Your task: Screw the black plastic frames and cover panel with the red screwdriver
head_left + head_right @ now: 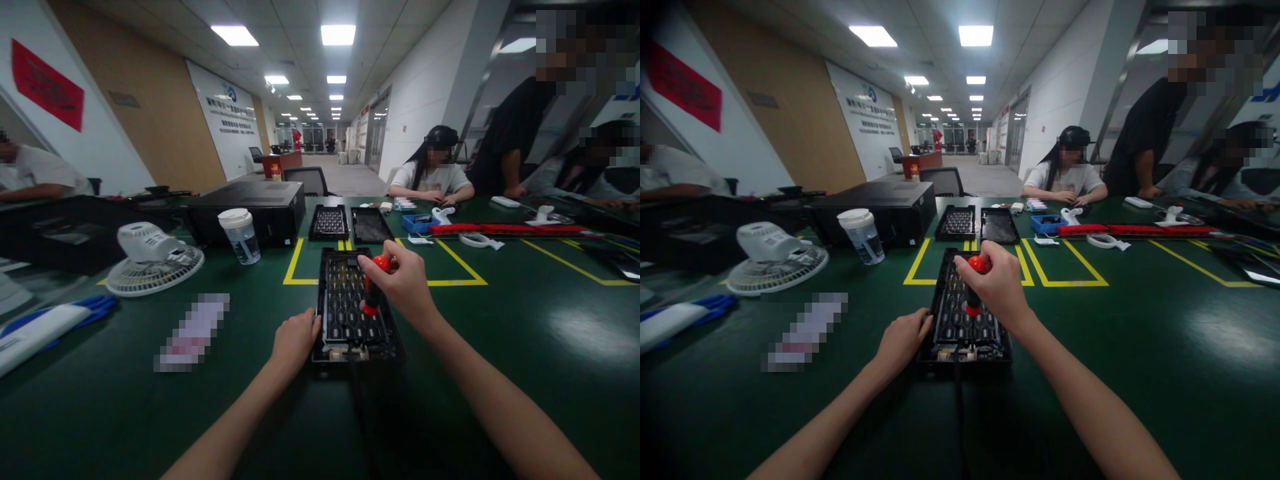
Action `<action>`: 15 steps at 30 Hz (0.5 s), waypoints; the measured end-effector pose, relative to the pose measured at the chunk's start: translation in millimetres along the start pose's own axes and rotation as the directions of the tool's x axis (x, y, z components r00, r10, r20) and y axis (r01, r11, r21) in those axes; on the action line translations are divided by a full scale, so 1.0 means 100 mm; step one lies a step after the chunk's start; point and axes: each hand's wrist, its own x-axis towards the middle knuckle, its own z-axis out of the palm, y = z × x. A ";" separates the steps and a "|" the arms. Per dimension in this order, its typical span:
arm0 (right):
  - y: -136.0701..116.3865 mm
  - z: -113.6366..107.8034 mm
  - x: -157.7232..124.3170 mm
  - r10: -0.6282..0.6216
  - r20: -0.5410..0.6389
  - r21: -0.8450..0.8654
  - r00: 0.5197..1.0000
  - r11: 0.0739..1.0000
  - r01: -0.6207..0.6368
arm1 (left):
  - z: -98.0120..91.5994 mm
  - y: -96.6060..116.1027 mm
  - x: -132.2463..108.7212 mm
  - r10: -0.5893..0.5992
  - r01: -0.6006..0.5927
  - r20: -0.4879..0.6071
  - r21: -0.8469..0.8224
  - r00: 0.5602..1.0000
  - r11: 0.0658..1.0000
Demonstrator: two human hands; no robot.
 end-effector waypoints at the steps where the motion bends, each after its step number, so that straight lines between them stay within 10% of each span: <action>1: 0.00 0.00 0.00 -0.001 -0.003 0.000 1.000 1.000 0.001 | -0.01 0.00 0.00 0.001 -0.001 0.004 -0.001 1.000 1.000; 15: -0.02 0.10 -0.07 0.040 -0.099 0.127 0.994 0.992 -0.027 | 0.02 0.00 0.01 -0.006 0.006 -0.005 0.006 1.000 1.000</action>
